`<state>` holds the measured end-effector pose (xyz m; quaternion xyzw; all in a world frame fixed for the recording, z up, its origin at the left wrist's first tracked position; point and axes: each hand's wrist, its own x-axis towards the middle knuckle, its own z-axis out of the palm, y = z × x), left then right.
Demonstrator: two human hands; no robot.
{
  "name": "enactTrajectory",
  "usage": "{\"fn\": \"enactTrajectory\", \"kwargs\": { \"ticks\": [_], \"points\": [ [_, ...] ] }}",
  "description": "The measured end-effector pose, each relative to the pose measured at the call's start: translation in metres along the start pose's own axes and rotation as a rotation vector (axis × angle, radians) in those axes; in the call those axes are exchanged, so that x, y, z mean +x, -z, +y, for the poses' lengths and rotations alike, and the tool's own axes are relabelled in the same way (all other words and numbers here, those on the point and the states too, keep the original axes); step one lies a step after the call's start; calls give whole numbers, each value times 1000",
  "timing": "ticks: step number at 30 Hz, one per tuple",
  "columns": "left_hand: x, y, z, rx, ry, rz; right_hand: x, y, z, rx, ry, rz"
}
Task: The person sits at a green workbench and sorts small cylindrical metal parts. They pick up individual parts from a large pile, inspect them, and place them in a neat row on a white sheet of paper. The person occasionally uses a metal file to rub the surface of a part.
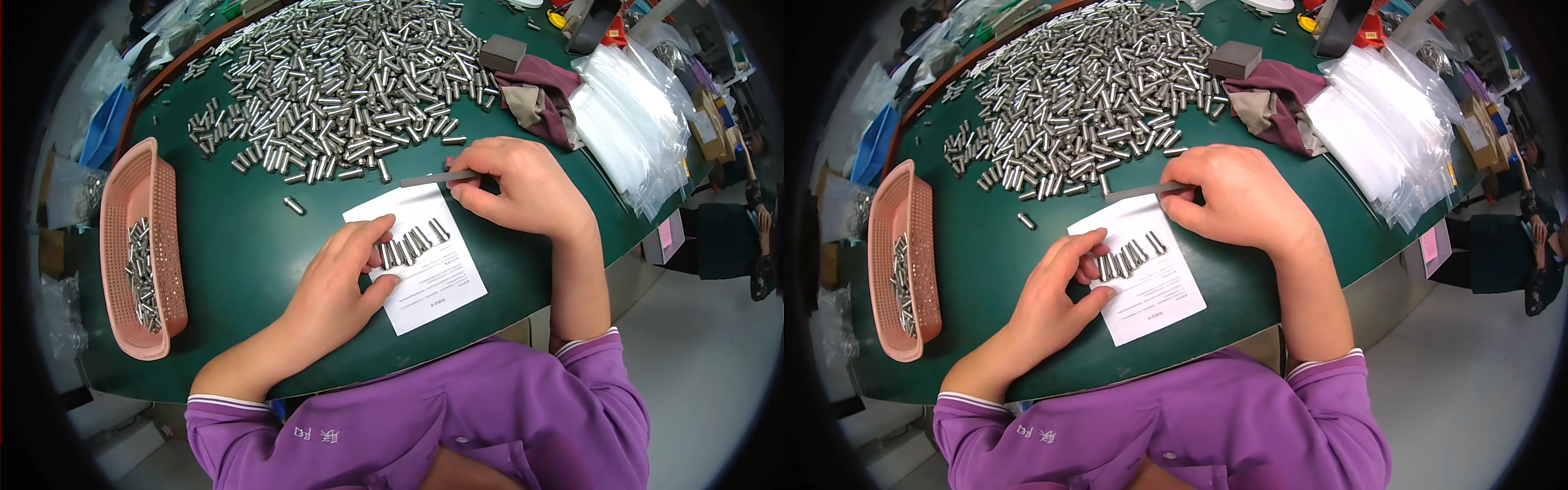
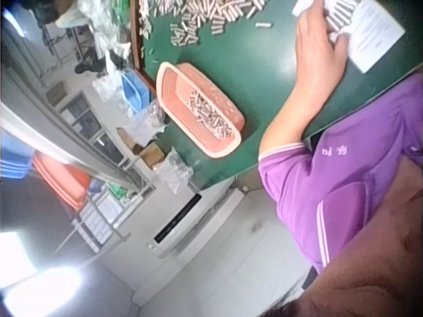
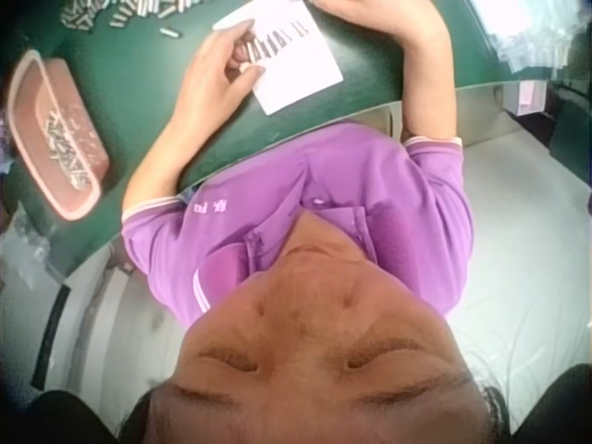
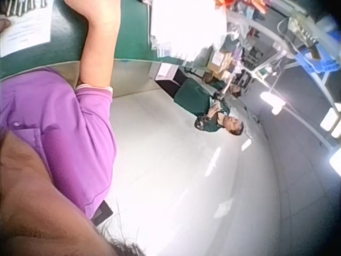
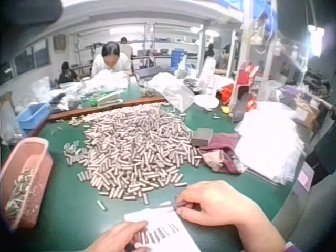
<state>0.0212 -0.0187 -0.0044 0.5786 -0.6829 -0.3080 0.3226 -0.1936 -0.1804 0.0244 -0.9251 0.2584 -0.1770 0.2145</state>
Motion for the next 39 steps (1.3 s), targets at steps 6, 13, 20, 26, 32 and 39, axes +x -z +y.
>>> {"fn": "enactTrajectory", "kwargs": {
  "ticks": [6, 13, 20, 26, 32, 39],
  "points": [
    [1, -1, 0, -30, -42, -10, -3, -1, 6, 58, -5, -42],
    [0, -3, 0, -70, -69, 20, -4, 5, 0, 174, -30, -207],
    [1, -8, -14, -261, 42, 112, -2, -7, -7, 144, -70, -377],
    [8, -3, -13, -369, 89, 110, -3, 4, -7, 289, -36, -271],
    [39, -2, 6, -985, 218, -112, -13, 7, -14, 604, 20, -177],
    [56, -28, -9, -1040, 225, -61, -28, -1, -10, 728, -254, -136]
  ]
}}
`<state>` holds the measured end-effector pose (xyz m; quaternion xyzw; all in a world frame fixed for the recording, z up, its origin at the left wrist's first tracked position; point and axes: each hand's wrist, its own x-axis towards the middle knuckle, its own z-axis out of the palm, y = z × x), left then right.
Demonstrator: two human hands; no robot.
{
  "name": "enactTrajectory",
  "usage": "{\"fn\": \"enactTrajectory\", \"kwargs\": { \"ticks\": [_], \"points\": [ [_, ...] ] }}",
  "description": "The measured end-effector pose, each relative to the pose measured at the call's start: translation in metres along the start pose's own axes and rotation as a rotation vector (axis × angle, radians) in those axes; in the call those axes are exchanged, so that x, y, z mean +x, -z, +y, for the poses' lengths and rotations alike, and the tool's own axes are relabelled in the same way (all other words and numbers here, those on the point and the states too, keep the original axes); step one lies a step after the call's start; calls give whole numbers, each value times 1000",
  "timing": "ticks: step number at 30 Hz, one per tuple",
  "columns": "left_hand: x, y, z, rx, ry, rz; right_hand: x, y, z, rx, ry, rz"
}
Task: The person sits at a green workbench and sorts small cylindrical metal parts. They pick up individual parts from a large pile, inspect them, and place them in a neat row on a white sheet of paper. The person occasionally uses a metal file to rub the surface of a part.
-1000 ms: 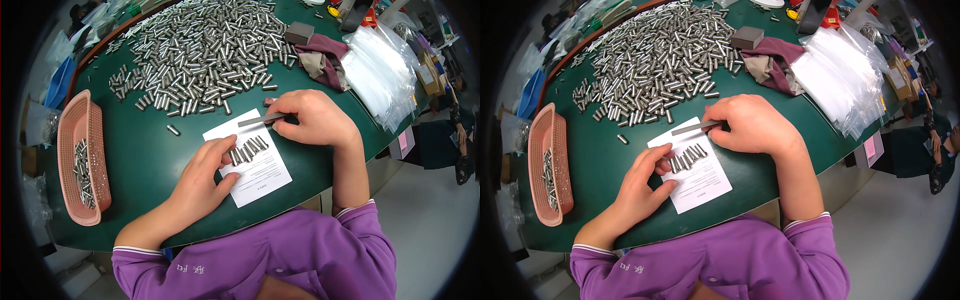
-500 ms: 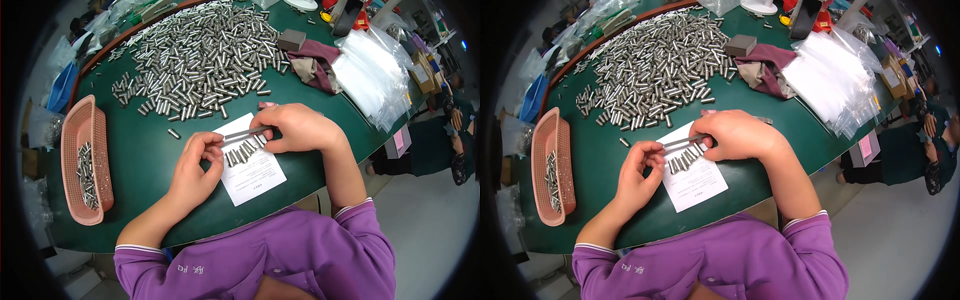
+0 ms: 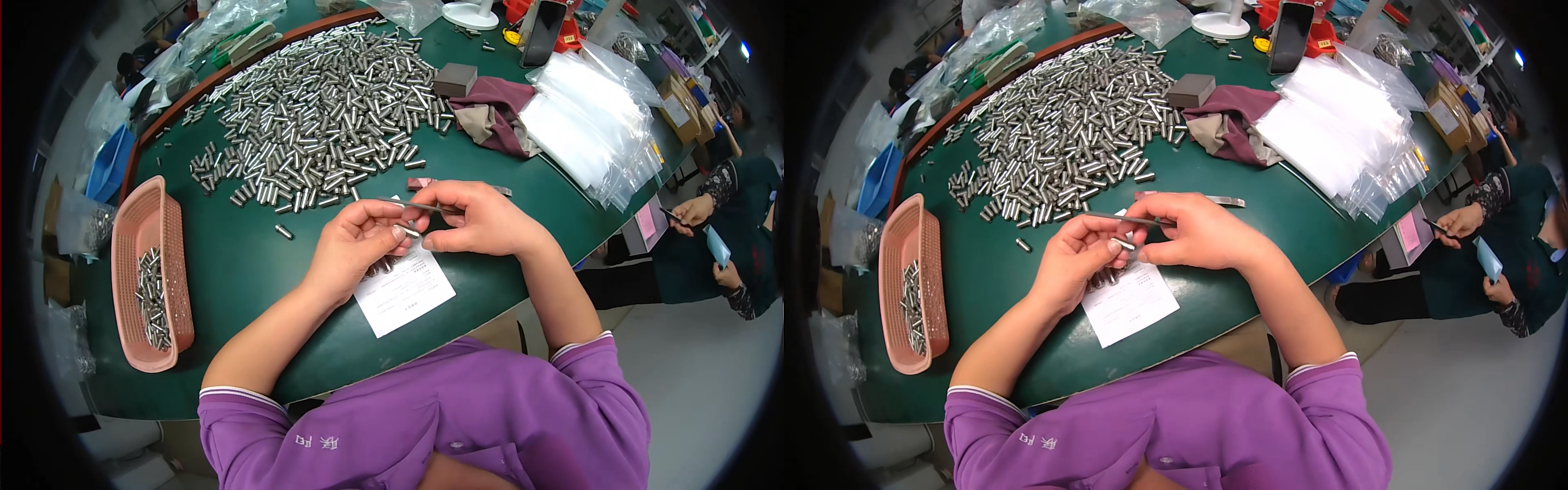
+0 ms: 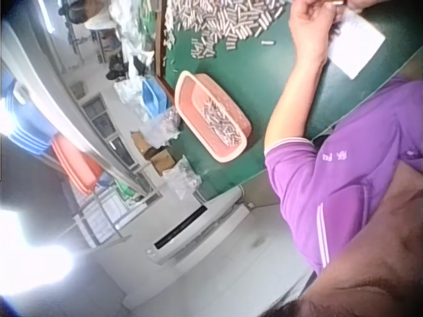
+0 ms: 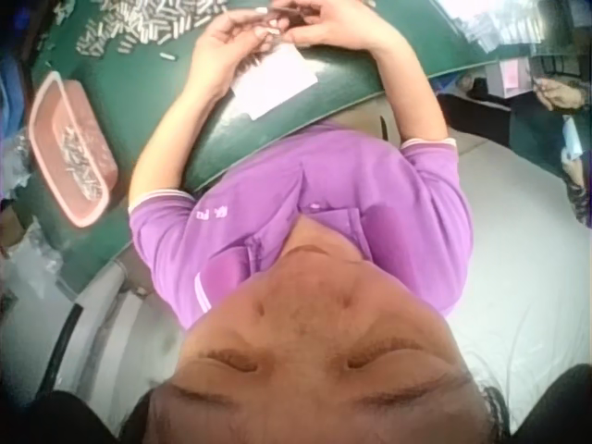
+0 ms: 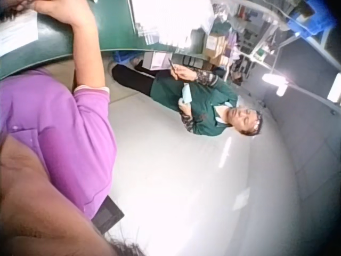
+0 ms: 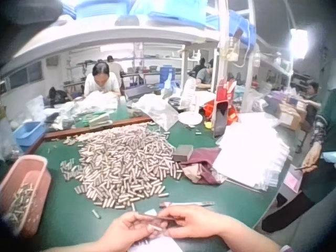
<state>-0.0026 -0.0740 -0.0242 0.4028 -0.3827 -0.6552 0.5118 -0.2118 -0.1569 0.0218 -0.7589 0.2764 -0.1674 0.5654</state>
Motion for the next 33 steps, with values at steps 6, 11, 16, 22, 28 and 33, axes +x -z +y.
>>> {"fn": "enactTrajectory", "kwargs": {
  "ticks": [6, 11, 16, 22, 28, 33],
  "points": [
    [1, -3, 0, -3, 31, 120, 8, -6, 14, 7, -11, 109],
    [2, -5, 2, 21, 41, 115, 10, -8, 21, 90, -12, 139],
    [3, -3, 2, 13, 25, 41, 13, -11, 23, 144, 4, 126],
    [5, -1, 2, 8, 25, 17, 17, -13, 30, 209, 17, 148],
    [6, 1, 0, -15, 24, 3, 18, -12, 23, 190, -56, 143],
    [6, 0, 1, 13, 23, 7, 17, -15, 28, 204, -14, 197]
  ]
}}
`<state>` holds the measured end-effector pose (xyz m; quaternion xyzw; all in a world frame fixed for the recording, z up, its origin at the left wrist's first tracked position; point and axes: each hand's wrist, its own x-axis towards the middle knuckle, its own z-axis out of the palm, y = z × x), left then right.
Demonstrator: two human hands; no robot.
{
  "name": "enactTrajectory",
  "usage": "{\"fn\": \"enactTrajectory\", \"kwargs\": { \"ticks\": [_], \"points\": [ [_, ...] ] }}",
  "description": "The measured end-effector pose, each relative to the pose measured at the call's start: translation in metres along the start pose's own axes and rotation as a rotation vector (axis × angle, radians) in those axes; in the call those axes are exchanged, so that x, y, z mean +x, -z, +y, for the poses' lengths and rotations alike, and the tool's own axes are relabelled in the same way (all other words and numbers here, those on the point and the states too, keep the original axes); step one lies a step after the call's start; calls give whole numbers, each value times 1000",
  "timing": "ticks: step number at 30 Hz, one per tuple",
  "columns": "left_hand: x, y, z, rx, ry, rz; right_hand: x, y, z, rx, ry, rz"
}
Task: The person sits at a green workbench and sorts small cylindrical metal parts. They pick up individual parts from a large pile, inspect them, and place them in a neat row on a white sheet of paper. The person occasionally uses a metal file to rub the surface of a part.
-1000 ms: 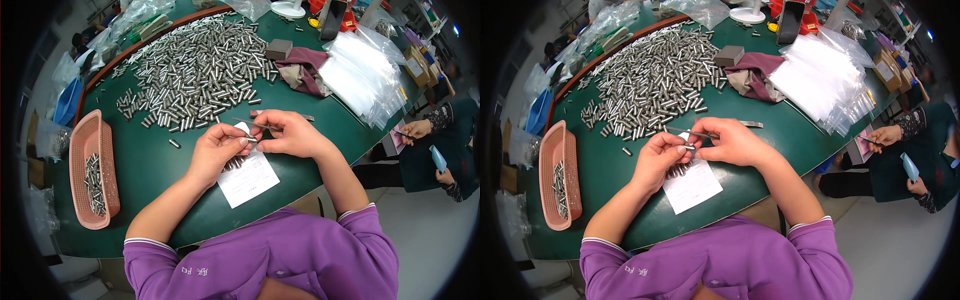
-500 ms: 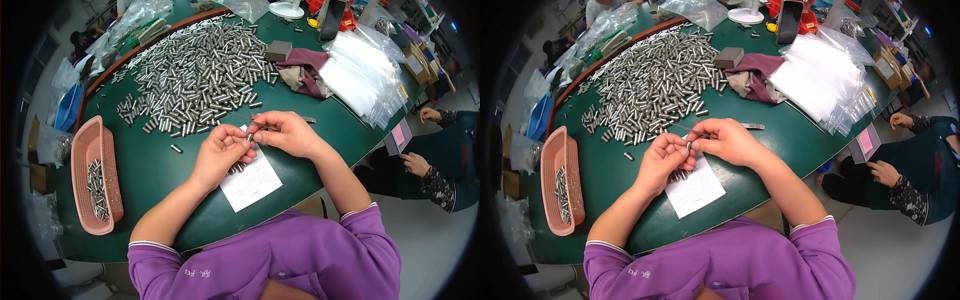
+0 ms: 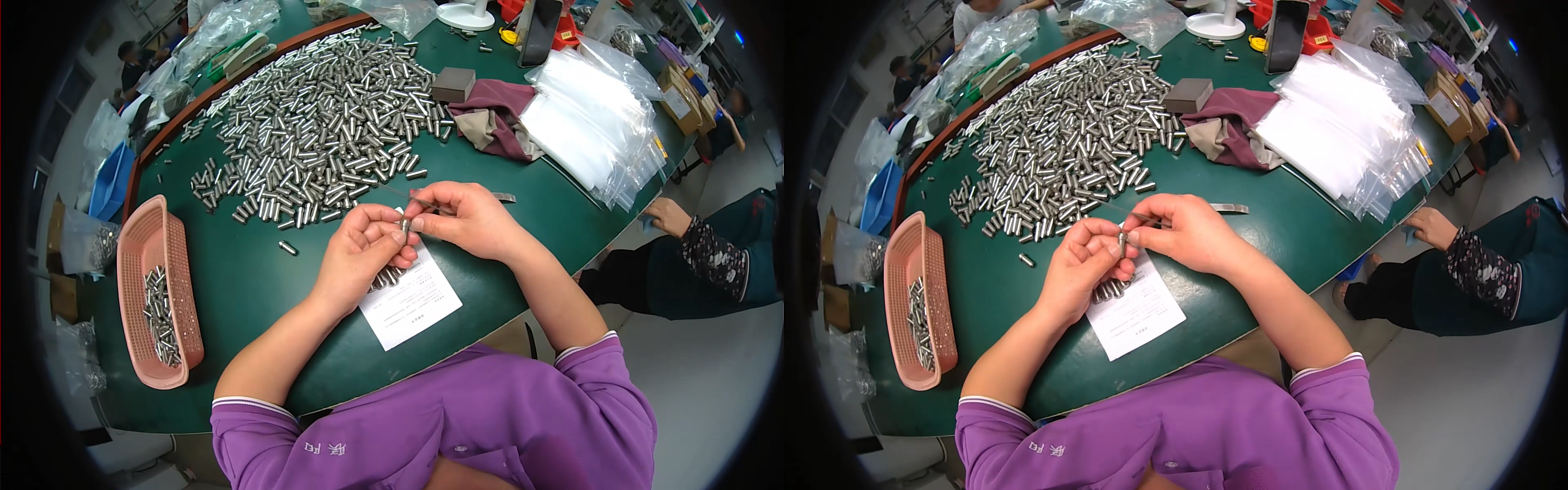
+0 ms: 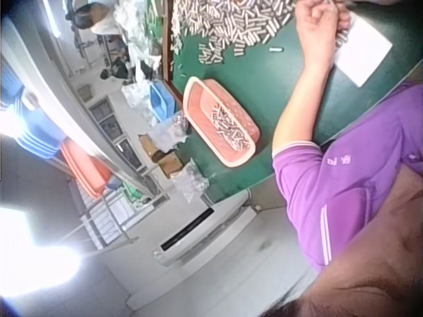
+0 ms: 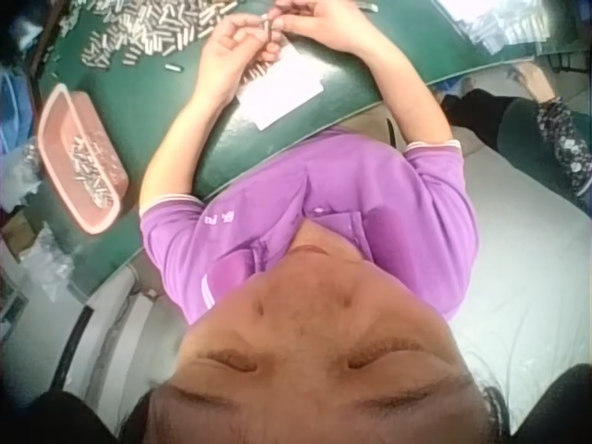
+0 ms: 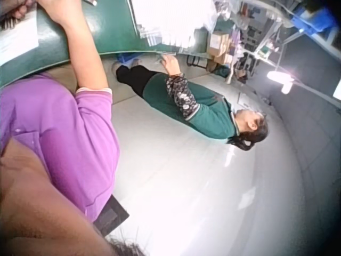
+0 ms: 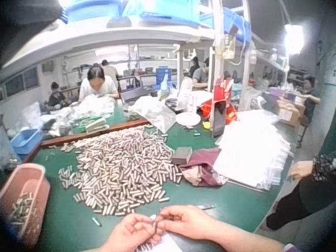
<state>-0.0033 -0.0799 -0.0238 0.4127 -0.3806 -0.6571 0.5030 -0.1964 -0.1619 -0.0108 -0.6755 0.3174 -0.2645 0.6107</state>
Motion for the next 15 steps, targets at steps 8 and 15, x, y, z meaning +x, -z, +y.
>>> {"fn": "enactTrajectory", "kwargs": {
  "ticks": [8, 15],
  "points": [
    [1, -1, 3, -49, 50, 34, 1, 1, 4, -60, 27, 53],
    [36, -2, 6, -74, 67, -45, 4, 11, 7, 35, 10, 147]
  ]
}}
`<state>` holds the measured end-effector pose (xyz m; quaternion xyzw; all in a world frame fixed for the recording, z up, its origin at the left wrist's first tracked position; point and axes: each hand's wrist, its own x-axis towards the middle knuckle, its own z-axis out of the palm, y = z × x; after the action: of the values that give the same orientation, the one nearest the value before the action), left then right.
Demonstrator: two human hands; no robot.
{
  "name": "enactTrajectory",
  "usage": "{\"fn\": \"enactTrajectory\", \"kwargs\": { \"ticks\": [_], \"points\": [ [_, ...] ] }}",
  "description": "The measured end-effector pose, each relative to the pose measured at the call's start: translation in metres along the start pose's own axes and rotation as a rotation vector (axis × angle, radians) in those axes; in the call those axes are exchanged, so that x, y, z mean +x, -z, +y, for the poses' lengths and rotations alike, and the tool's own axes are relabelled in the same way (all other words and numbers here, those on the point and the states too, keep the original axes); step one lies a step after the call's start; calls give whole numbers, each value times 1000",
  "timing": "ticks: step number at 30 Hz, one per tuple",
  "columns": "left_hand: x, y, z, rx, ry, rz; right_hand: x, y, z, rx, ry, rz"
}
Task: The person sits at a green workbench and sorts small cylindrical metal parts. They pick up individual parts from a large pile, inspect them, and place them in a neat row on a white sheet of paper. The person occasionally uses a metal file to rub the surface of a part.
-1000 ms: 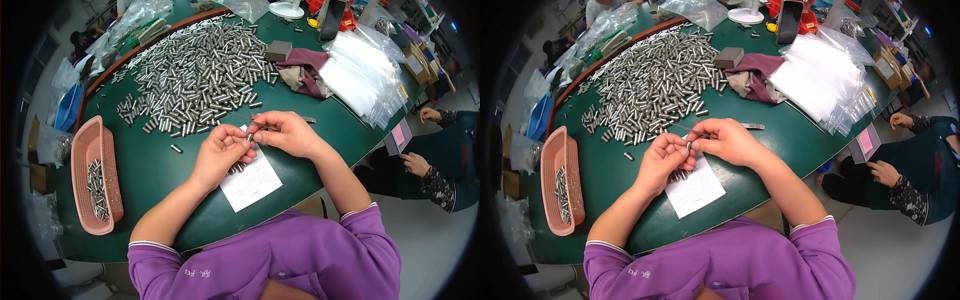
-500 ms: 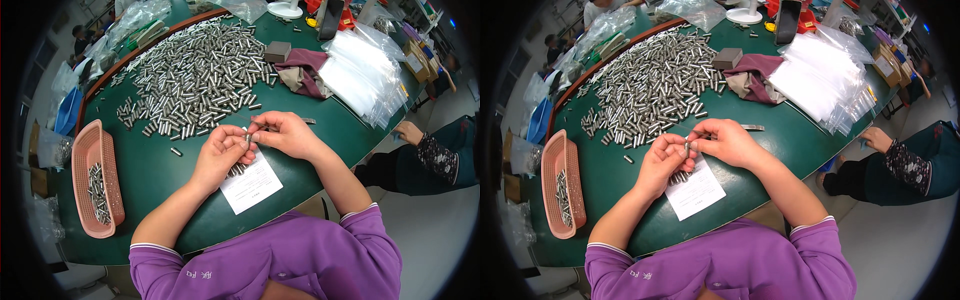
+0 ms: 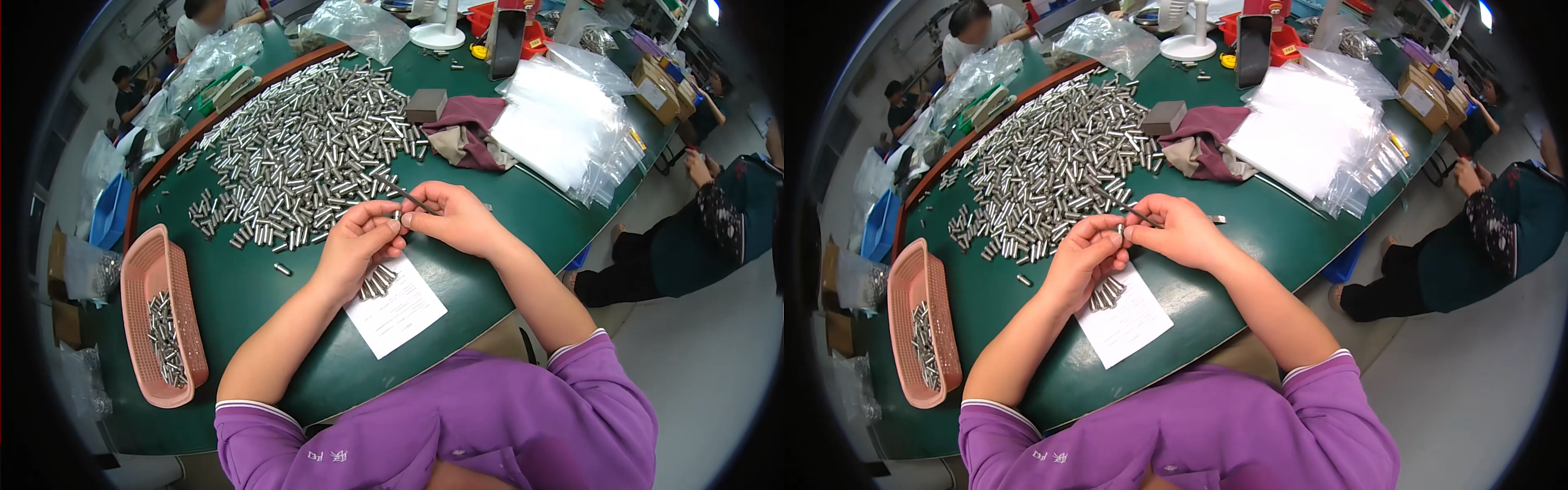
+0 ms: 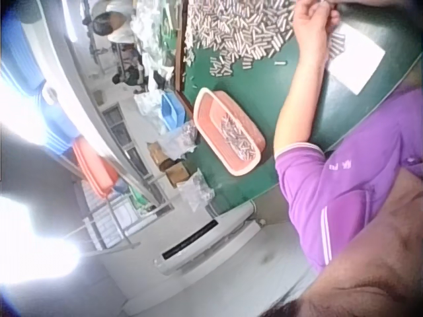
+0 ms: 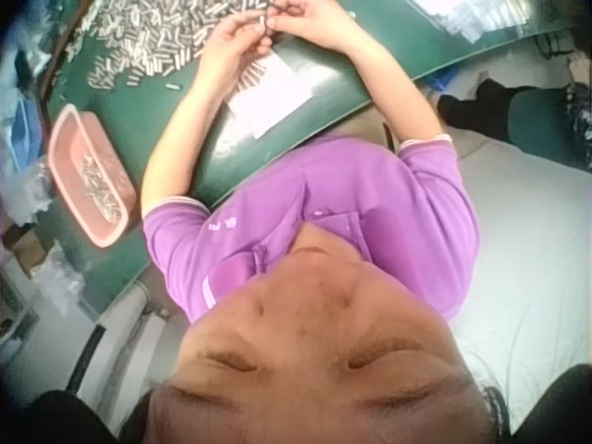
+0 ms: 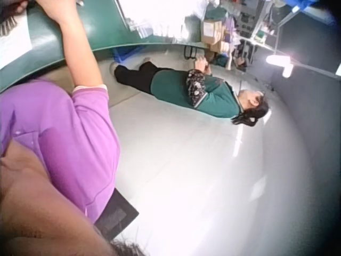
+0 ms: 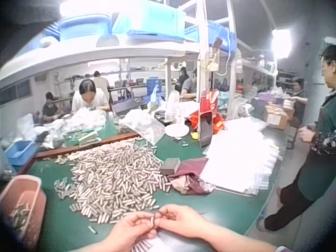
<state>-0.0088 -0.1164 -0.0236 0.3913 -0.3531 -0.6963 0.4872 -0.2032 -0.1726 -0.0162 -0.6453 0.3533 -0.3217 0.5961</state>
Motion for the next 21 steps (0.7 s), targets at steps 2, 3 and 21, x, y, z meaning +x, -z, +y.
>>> {"fn": "enactTrajectory", "kwargs": {
  "ticks": [2, 3, 21],
  "points": [
    [13, 3, -3, -10, -11, -11, 1, 4, -2, 30, 17, 45],
    [17, 2, -4, -18, -4, -1, 2, 6, -3, 48, 16, 59],
    [12, -1, -10, 28, -25, -9, 0, 2, -9, -49, -39, 66]
  ]
}}
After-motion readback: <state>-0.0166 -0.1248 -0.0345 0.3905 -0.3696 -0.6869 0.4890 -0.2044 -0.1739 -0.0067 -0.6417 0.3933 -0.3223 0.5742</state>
